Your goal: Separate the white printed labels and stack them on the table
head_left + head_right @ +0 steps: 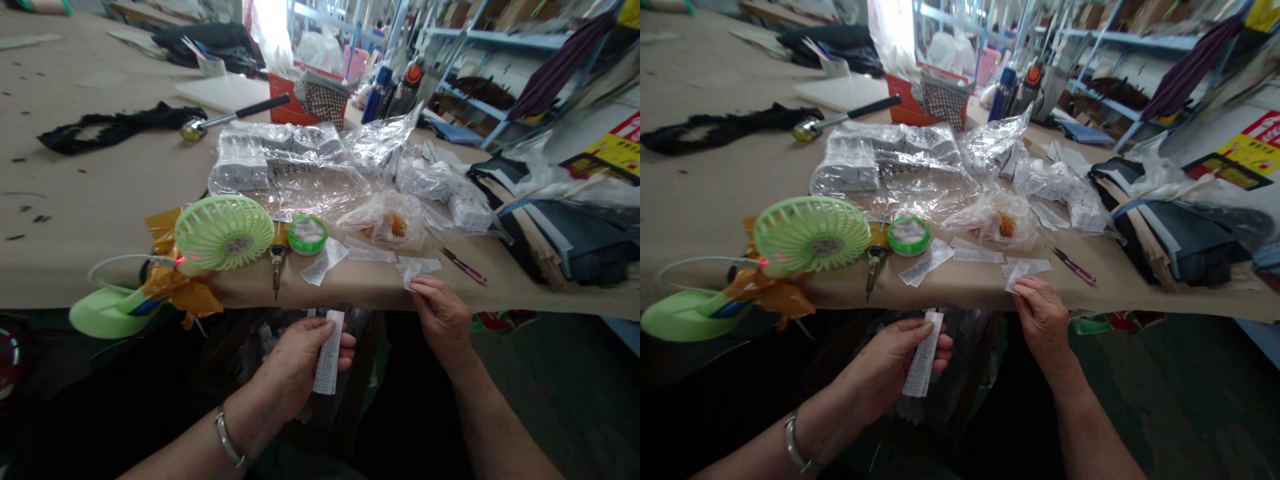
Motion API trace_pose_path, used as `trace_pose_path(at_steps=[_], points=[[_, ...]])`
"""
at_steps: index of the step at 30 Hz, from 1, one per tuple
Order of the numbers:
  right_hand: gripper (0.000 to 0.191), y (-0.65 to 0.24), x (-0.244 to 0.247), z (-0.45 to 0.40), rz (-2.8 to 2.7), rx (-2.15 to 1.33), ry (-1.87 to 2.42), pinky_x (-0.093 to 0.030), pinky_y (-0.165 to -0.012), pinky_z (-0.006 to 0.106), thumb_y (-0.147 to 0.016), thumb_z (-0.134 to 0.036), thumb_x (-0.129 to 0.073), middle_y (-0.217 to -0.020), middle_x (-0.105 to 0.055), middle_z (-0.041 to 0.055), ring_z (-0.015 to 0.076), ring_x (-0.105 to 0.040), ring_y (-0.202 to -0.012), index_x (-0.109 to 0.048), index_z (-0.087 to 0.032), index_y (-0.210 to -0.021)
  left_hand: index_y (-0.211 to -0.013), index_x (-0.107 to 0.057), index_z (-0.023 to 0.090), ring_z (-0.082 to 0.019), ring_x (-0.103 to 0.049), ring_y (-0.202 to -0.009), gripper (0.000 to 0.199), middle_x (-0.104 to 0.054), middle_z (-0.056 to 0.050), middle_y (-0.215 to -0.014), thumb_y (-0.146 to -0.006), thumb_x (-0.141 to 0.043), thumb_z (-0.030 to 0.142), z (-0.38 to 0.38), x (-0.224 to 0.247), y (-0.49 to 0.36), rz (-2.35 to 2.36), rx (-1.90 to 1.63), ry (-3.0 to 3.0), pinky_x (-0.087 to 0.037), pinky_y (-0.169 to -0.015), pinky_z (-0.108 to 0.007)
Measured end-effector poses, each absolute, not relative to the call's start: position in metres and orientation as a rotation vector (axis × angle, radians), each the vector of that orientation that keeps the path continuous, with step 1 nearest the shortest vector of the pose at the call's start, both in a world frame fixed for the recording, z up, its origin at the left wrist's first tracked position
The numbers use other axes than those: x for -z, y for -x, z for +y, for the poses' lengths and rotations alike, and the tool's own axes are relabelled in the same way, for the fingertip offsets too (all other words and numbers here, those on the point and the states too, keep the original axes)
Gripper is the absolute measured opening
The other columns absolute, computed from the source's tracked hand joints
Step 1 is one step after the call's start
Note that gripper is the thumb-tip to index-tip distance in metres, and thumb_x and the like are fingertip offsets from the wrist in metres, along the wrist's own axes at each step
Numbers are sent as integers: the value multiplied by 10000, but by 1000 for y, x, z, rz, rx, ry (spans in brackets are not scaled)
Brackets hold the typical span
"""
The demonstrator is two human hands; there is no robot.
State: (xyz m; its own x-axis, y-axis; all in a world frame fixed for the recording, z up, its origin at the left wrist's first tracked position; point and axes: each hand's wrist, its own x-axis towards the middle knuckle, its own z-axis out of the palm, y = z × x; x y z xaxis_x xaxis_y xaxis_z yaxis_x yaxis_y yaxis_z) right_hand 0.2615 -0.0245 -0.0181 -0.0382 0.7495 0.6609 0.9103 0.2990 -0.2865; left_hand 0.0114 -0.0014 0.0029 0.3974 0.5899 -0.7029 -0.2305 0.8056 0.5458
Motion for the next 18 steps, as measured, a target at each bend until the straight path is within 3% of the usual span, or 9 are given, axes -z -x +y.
trace_pose_path(at_steps=[4,7,12,18], points=[[274,-218,15,-39,-1804,90,1284,-502,-944,466,-832,-87,-596,-1074,-681,69,252,-621,-1088,-656,-255,-1038,-843,-632,92,-130,-625,-539,108,-691,-99,-726,-854,-546,157,-4,-2,-12,990,-547,-371,-526,-557,-252],[233,-175,16,-48,-2018,-70,1056,-512,-918,476,-831,-108,-598,-1022,-696,69,255,-618,-1090,-657,-233,-1018,-788,-661,84,-115,-603,-551,69,-679,-85,-715,-789,-606,125,-5,1,-12,854,-633,-343,-482,-536,-216],[183,-140,25,-51,-2152,-70,1013,-499,-945,431,-858,-98,-548,-971,-724,63,212,-633,-1063,-676,-201,-939,-673,-661,94,-94,-563,-544,42,-643,-40,-641,-662,-697,112,-5,8,-6,857,-772,-269,-402,-498,-184],[189,-139,28,-50,-2210,-33,1045,-475,-975,423,-865,-104,-535,-982,-730,47,208,-628,-1078,-675,-213,-932,-683,-649,100,-106,-574,-574,44,-644,-43,-655,-685,-683,128,-4,15,-3,861,-791,-248,-416,-530,-199]])
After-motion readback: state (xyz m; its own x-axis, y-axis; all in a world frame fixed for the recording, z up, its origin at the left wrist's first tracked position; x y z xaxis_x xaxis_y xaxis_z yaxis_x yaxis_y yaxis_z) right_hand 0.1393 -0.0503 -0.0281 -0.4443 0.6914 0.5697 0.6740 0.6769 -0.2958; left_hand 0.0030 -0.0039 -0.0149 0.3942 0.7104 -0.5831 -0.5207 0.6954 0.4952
